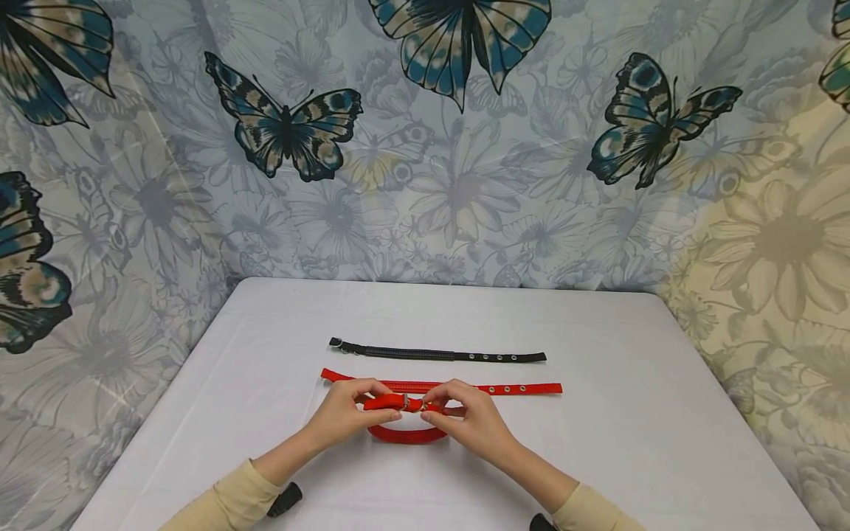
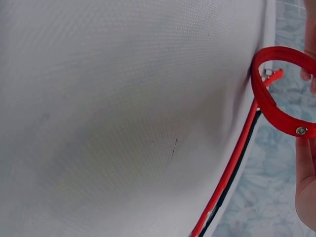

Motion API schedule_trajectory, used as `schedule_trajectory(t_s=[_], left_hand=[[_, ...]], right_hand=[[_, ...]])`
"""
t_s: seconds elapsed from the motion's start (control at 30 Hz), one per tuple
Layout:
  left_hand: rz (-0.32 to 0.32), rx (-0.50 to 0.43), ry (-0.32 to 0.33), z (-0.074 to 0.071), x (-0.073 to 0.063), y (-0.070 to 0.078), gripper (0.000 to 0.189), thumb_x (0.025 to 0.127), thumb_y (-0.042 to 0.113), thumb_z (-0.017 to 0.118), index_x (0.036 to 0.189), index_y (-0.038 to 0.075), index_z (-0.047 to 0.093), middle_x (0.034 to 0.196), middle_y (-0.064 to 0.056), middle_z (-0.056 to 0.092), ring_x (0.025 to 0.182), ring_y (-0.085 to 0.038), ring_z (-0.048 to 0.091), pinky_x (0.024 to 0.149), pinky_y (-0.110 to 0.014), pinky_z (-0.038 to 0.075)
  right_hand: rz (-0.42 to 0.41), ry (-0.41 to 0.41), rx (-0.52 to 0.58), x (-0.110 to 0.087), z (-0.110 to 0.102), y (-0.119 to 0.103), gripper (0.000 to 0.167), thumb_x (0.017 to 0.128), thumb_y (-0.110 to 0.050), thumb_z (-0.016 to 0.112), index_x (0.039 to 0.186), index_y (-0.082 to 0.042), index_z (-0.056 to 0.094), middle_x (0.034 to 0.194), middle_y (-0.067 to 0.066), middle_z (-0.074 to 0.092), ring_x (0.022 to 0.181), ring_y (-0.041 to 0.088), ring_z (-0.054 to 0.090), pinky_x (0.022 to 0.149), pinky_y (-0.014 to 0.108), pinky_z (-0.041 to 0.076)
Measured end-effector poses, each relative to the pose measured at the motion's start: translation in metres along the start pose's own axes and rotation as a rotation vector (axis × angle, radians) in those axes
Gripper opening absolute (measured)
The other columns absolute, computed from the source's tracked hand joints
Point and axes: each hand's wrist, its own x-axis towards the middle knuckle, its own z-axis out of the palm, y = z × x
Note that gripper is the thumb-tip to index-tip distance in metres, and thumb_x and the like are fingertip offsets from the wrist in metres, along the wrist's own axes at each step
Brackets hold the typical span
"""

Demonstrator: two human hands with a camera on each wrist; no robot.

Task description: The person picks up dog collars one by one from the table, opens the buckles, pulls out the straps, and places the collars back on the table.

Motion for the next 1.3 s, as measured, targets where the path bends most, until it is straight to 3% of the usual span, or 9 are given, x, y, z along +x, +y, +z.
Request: schedule_trajectory(t_s=[0.3,0.57,0.9,1.17,1.3], left_hand=[[-0.022,-0.022,0.017,-0.001,0.0,0.0,0.021,0.077,0.019,0.084,0.095,0.018,0.074,0.085,0.011,0.071,0.081,-0.008,0.063,0.075,-0.027,0.055],[-0.017,-0.034,0.015,-0.011,-0.004,0.035,0.019,0.079,0.008,0.081,0.095,0.007,0.073,0.085,0.001,0.072,0.081,-0.01,0.063,0.075,-0.028,0.056],[-0.028,-0.044,0.009,-0.007,-0.003,0.032,0.019,0.078,0.009,0.082,0.095,0.008,0.073,0.086,0.002,0.072,0.082,-0.01,0.064,0.077,-0.033,0.057],[-0.015,-0.049,0.023,-0.006,-0.003,0.032,0.017,0.079,0.009,0.082,0.094,0.008,0.073,0.086,0.003,0.072,0.083,-0.01,0.064,0.077,-0.033,0.057],[-0.031,-0.033,0.031,-0.001,-0.002,0.017,0.019,0.077,0.01,0.083,0.093,0.011,0.073,0.086,0.005,0.072,0.084,-0.01,0.064,0.077,-0.032,0.057]], right_hand=[[0.0,0.012,-0.01,-0.001,-0.002,0.001,0.019,0.082,0.001,0.075,0.099,-0.005,0.069,0.091,0.005,0.067,0.082,0.014,0.062,0.075,0.034,0.058],[0.021,0.008,-0.024,-0.002,-0.004,0.0,0.019,0.083,-0.001,0.076,0.099,-0.005,0.068,0.092,0.005,0.066,0.083,0.015,0.062,0.076,0.033,0.058],[0.049,-0.004,-0.057,0.007,0.0,-0.005,0.019,0.083,-0.005,0.077,0.099,-0.009,0.068,0.094,0.004,0.066,0.086,0.023,0.062,0.077,0.032,0.058],[0.041,-0.005,-0.058,0.008,0.006,0.029,0.02,0.084,-0.015,0.078,0.101,-0.018,0.068,0.094,-0.006,0.064,0.086,0.015,0.06,0.076,0.027,0.057],[0.011,-0.012,-0.044,0.007,0.005,0.034,0.019,0.085,-0.025,0.077,0.102,-0.022,0.068,0.094,-0.008,0.064,0.086,0.013,0.06,0.076,0.026,0.057]])
